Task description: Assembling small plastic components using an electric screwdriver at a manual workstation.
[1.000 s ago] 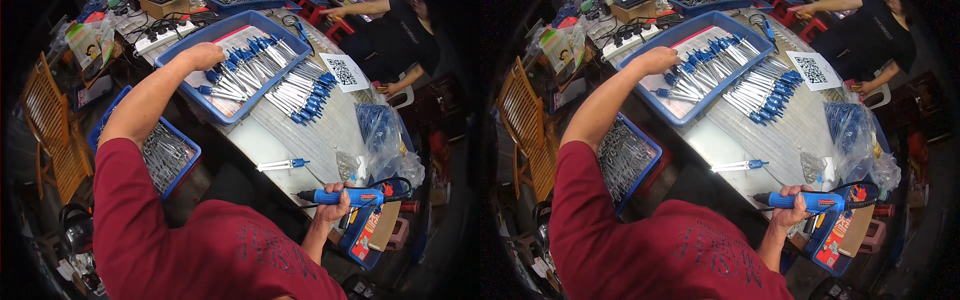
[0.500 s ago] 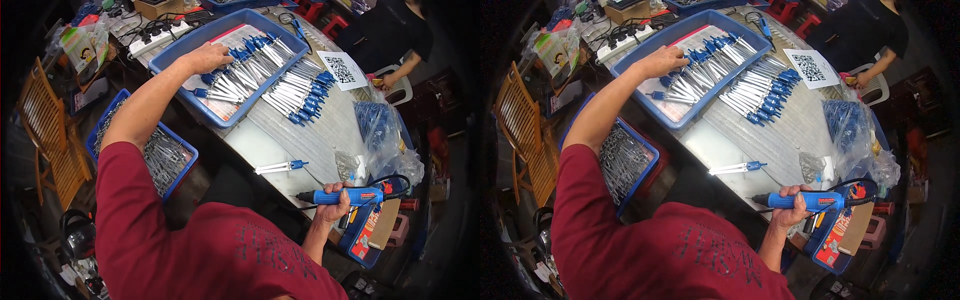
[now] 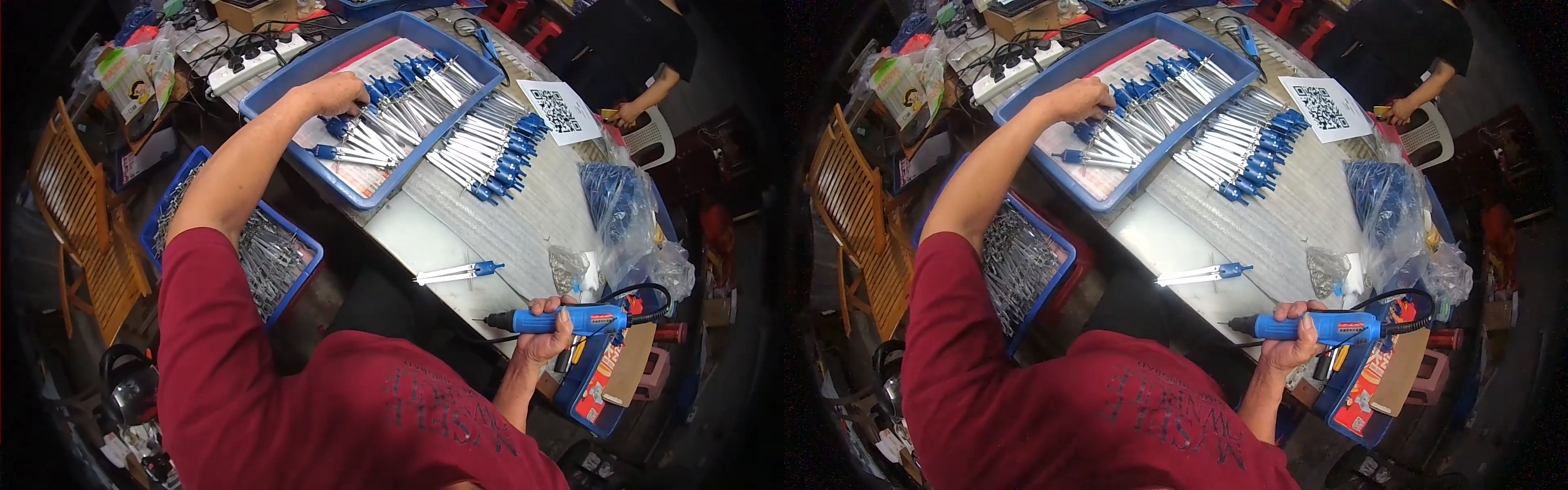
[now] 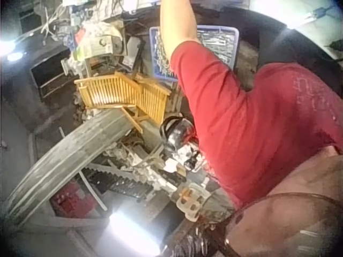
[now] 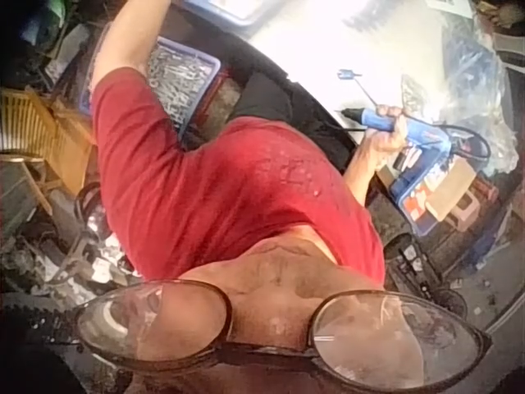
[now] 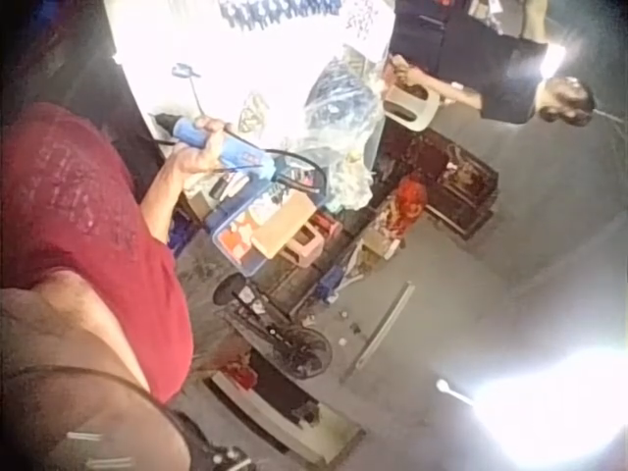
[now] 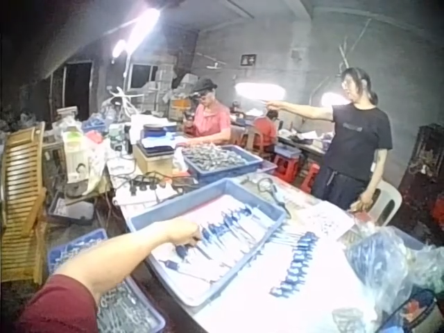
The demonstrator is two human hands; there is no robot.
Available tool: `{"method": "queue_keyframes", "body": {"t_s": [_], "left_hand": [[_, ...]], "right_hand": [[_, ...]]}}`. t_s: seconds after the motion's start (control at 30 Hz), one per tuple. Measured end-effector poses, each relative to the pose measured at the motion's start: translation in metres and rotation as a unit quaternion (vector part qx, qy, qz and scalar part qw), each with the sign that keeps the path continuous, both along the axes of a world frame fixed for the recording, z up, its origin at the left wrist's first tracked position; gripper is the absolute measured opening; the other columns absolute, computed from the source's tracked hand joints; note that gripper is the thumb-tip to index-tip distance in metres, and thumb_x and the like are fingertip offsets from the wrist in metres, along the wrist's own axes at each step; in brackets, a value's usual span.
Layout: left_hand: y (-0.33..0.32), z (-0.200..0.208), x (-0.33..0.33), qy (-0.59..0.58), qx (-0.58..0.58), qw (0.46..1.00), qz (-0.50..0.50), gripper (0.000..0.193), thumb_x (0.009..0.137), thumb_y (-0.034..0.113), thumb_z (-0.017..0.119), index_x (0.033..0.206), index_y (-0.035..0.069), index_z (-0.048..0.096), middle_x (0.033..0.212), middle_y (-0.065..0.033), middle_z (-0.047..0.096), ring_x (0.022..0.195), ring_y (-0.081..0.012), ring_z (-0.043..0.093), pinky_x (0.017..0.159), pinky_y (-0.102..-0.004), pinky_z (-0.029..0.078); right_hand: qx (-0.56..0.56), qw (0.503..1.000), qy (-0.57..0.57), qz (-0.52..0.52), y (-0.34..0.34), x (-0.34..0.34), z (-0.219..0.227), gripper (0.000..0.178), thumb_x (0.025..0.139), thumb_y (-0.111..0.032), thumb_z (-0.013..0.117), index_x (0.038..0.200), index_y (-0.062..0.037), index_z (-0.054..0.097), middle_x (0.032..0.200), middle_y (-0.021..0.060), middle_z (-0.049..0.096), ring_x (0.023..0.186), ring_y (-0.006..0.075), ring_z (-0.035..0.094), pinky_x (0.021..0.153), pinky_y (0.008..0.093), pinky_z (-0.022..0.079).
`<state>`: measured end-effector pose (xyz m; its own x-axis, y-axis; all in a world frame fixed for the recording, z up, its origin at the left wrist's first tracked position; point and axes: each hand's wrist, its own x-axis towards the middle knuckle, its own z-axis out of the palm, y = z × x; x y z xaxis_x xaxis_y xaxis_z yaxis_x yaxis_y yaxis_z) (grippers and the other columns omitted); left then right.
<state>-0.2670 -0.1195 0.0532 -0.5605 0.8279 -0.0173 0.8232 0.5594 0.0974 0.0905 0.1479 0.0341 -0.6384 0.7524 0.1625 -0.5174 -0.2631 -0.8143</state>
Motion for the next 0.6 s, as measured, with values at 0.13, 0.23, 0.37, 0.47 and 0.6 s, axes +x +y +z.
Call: {"method": "queue_keyframes", "body": {"t_s": [0.13, 0.23, 0.37, 0.47, 0.6], "left_hand": [[0.0, -0.009, -0.003, 0.005, 0.013, 1.0, 0.026, 0.02, 0.063, 0.009, 0.06, 0.083, 0.008, 0.058, 0.079, -0.0119, 0.057, 0.082, -0.0276, 0.052, 0.07, -0.0356, 0.041], [0.003, -0.002, 0.004, 0.009, -0.003, 0.999, 0.046, 0.022, 0.063, 0.008, 0.06, 0.085, 0.007, 0.057, 0.083, -0.0118, 0.056, 0.085, -0.0272, 0.051, 0.071, -0.0356, 0.041], [-0.001, 0.003, 0.013, 0.111, 0.063, 0.99, 0.064, 0.024, 0.063, 0.005, 0.055, 0.087, 0.005, 0.054, 0.085, -0.0106, 0.054, 0.085, -0.0273, 0.049, 0.072, -0.0354, 0.04], [-0.006, 0.013, 0.019, 0.109, 0.11, 0.984, 0.082, 0.017, 0.062, 0.005, 0.054, 0.079, 0.004, 0.056, 0.08, -0.0118, 0.055, 0.079, -0.0276, 0.052, 0.067, -0.0359, 0.041], [-0.014, 0.015, 0.042, 0.031, 0.008, 0.998, 0.057, 0.008, 0.06, 0.011, 0.055, 0.063, 0.004, 0.058, 0.063, -0.0141, 0.055, 0.063, -0.029, 0.054, 0.058, -0.0364, 0.042]], "right_hand": [[0.007, 1.0, -0.007, 0.01, 0.002, 0.001, -0.002, 0.029, 0.066, -0.013, 0.051, 0.091, -0.0006, 0.042, 0.065, 0.0087, 0.044, 0.054, 0.0168, 0.043, 0.053, 0.0291, 0.038], [0.019, 1.0, -0.016, 0.016, 0.001, 0.001, -0.001, 0.028, 0.068, -0.015, 0.051, 0.091, -0.0027, 0.041, 0.065, 0.0072, 0.044, 0.054, 0.0169, 0.043, 0.055, 0.0302, 0.037], [0.014, 1.0, -0.017, 0.019, 0.001, 0.002, -0.001, 0.028, 0.068, -0.015, 0.051, 0.091, -0.0027, 0.041, 0.066, 0.0075, 0.044, 0.054, 0.0169, 0.042, 0.056, 0.0301, 0.036], [0.016, 1.0, -0.015, 0.02, 0.001, 0.002, -0.001, 0.028, 0.068, -0.015, 0.051, 0.091, -0.0025, 0.042, 0.066, 0.0077, 0.044, 0.055, 0.0169, 0.042, 0.055, 0.0299, 0.036], [0.008, 0.999, -0.01, 0.035, 0.002, 0.002, 0.0, 0.028, 0.068, -0.015, 0.051, 0.091, -0.0022, 0.042, 0.066, 0.0079, 0.044, 0.055, 0.0169, 0.042, 0.055, 0.0296, 0.036]]}}
